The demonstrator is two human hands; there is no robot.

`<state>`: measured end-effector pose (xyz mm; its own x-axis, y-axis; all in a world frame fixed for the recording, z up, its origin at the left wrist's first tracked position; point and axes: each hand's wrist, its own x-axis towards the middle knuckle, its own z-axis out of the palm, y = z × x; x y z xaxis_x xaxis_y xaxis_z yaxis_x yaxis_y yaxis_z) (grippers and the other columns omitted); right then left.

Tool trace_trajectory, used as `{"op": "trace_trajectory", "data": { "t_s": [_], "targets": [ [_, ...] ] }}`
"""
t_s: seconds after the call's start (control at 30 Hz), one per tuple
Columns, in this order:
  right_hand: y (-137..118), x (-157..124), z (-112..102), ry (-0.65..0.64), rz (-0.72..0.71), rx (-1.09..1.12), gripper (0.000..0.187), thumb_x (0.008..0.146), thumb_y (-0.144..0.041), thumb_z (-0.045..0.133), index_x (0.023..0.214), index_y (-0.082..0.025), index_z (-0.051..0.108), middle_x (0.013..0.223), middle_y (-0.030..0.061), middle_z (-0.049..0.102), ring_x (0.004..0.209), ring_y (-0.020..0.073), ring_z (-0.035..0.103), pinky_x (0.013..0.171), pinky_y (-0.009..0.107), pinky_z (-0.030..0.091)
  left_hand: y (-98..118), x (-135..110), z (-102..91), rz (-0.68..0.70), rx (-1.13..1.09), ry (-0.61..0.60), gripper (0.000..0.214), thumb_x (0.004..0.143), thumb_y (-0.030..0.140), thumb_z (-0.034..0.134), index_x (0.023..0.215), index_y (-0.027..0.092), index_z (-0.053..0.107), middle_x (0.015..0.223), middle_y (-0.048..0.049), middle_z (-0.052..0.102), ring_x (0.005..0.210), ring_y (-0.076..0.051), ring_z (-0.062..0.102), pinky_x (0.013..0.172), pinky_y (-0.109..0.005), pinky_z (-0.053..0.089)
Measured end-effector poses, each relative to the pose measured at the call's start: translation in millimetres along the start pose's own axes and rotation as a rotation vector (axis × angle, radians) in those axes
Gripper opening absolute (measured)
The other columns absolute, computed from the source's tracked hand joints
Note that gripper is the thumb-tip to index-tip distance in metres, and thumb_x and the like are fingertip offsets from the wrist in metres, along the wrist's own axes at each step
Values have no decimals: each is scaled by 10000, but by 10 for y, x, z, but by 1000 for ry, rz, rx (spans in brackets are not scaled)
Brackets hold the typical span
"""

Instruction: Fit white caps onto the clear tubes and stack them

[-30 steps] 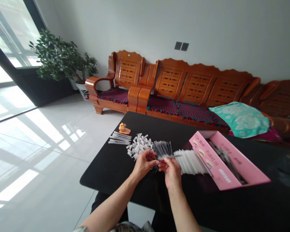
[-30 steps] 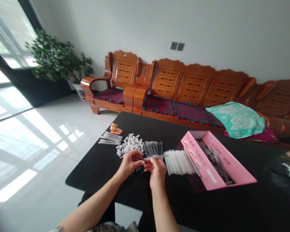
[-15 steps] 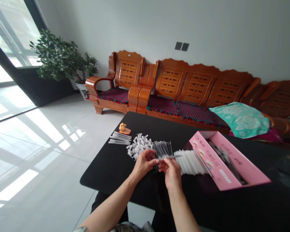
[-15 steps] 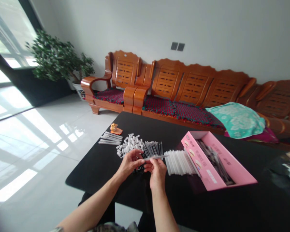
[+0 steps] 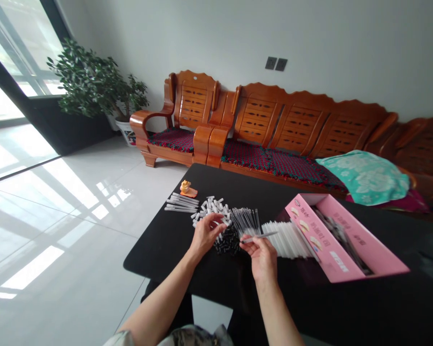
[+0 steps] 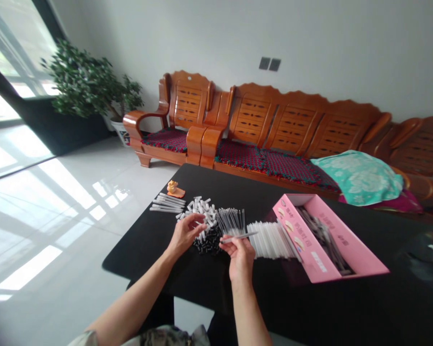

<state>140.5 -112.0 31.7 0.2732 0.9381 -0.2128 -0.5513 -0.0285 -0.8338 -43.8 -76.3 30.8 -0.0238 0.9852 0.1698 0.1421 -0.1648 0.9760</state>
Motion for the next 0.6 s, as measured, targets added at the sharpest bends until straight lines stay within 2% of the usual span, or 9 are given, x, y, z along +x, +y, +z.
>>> {"op": "trace_trajectory", "data": {
  "t_s": [0.1,0.2,0.3,0.43,0.6],
  "targets": [
    [-19,-5,-132,8,16,-29,162,610,-209,735,706,-135,628,687,82,739,582,197,695,540,286,582,-71,93,-241,-44,167,131,231,802,340,625,915,158,709,739,-36,685,565,-122,565,547,-212,440],
    [-6,-21,-230,19,30,-73,176,626,-232,738,734,-121,654,693,79,734,514,153,648,464,241,537,-168,97,-365,-48,353,133,150,779,264,630,859,180,725,711,-12,682,594,-127,577,603,-220,435],
    [21,-43,-261,1,71,-109,209,635,-262,742,769,-119,669,686,77,729,489,144,625,423,228,507,-271,23,-347,-27,517,50,116,780,249,644,827,196,735,756,-9,686,645,-128,591,654,-226,427],
    [34,-69,-238,-23,109,-130,209,637,-277,745,760,-127,668,676,71,724,487,145,623,418,227,499,-375,-90,-250,16,723,-45,167,789,296,677,930,230,740,887,-24,676,774,-153,622,724,-239,426],
    [24,-74,-211,-23,109,-131,214,631,-283,748,756,-131,663,674,67,722,489,150,629,415,225,497,-384,-120,-214,42,831,-109,204,838,324,639,1013,251,713,980,-31,644,848,-166,624,750,-241,424]
  ]
}}
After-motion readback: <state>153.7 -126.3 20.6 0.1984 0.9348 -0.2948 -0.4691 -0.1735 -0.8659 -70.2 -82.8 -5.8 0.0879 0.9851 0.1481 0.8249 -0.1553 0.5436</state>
